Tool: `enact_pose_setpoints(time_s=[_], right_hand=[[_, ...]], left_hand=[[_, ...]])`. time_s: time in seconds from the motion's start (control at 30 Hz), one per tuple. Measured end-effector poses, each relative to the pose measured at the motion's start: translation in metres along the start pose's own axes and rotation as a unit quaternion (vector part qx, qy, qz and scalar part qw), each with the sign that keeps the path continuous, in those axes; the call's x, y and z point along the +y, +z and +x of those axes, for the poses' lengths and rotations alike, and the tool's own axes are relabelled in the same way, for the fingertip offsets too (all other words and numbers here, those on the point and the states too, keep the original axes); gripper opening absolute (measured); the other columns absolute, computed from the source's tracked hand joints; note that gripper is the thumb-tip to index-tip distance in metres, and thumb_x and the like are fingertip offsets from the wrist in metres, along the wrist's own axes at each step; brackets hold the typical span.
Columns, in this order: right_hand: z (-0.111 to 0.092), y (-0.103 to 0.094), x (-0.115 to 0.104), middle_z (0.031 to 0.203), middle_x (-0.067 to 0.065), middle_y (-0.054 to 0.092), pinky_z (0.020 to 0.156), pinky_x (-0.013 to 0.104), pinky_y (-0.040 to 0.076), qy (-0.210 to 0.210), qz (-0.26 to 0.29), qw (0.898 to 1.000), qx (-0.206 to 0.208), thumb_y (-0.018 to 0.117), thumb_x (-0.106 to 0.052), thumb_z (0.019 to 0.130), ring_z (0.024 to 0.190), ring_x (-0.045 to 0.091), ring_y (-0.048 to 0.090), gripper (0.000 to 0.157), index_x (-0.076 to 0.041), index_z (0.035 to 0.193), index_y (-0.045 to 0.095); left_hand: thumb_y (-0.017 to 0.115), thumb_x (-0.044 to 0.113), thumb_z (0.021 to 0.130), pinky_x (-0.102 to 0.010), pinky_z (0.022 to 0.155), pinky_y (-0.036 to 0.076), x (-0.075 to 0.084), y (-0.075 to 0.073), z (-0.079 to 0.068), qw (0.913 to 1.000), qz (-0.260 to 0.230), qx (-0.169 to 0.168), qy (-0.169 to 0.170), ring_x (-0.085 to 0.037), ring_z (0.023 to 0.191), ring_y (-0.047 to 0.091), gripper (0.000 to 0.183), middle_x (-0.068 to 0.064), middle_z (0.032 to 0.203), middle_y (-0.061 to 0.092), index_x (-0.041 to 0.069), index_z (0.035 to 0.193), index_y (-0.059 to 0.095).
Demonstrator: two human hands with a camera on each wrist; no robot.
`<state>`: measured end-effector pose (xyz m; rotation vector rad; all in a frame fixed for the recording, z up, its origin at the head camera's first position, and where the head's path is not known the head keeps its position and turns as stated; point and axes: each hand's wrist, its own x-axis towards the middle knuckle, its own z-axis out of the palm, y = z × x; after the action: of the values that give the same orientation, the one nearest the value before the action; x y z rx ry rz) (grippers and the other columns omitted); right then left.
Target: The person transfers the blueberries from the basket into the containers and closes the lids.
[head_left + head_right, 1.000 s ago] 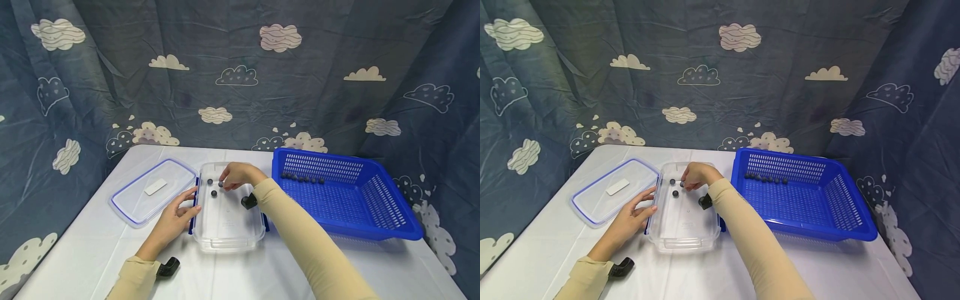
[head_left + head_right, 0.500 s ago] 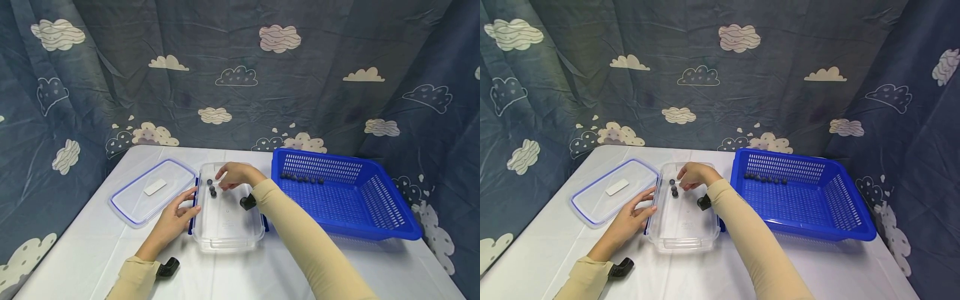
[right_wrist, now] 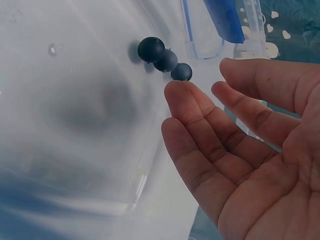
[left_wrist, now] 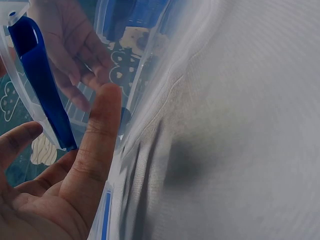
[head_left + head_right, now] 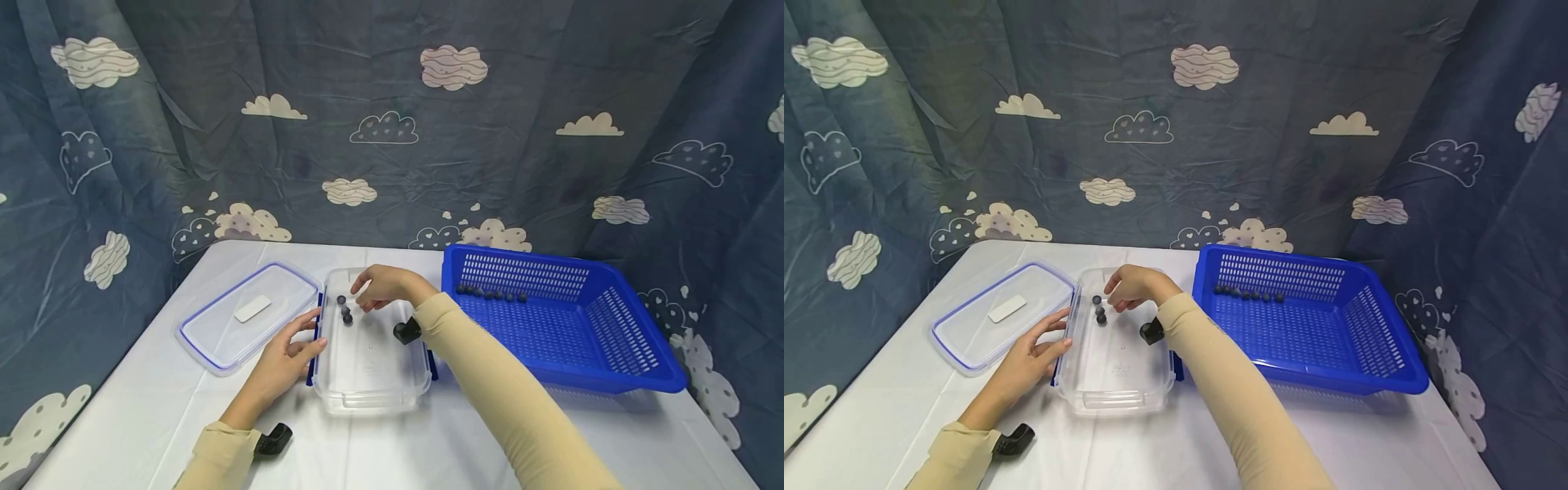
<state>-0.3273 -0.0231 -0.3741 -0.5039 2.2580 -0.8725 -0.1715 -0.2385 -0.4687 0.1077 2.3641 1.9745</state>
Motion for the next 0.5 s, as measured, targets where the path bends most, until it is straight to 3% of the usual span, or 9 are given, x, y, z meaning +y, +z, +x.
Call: enact_pose_setpoints(time_s=[0.3,0.5], right_hand=[[-0.009,-0.009,0.003,0.124,0.023,0.076,0.093,0.029,0.061,-0.007,0.002,1.0,0.002,0.064,-0.01,0.106,0.089,0.011,0.07,0.042,0.001,0.146,0.061],[-0.014,-0.016,0.007,0.117,0.02,0.078,0.096,0.031,0.062,-0.015,-0.003,1.0,0.007,0.064,-0.011,0.106,0.091,0.012,0.072,0.04,0.001,0.145,0.061]], left_hand=[[0.069,0.021,0.107,-0.036,0.081,0.067,0.0,0.001,-0.001,1.0,-0.005,0.0,0.001,-0.039,0.125,0.068,0.064,-0.024,0.161,0.042,0.024,0.165,0.043],[0.068,0.02,0.107,-0.037,0.081,0.067,0.0,0.001,-0.001,0.9999,-0.01,-0.002,0.005,-0.039,0.123,0.069,0.064,-0.025,0.16,0.041,0.023,0.165,0.043]])
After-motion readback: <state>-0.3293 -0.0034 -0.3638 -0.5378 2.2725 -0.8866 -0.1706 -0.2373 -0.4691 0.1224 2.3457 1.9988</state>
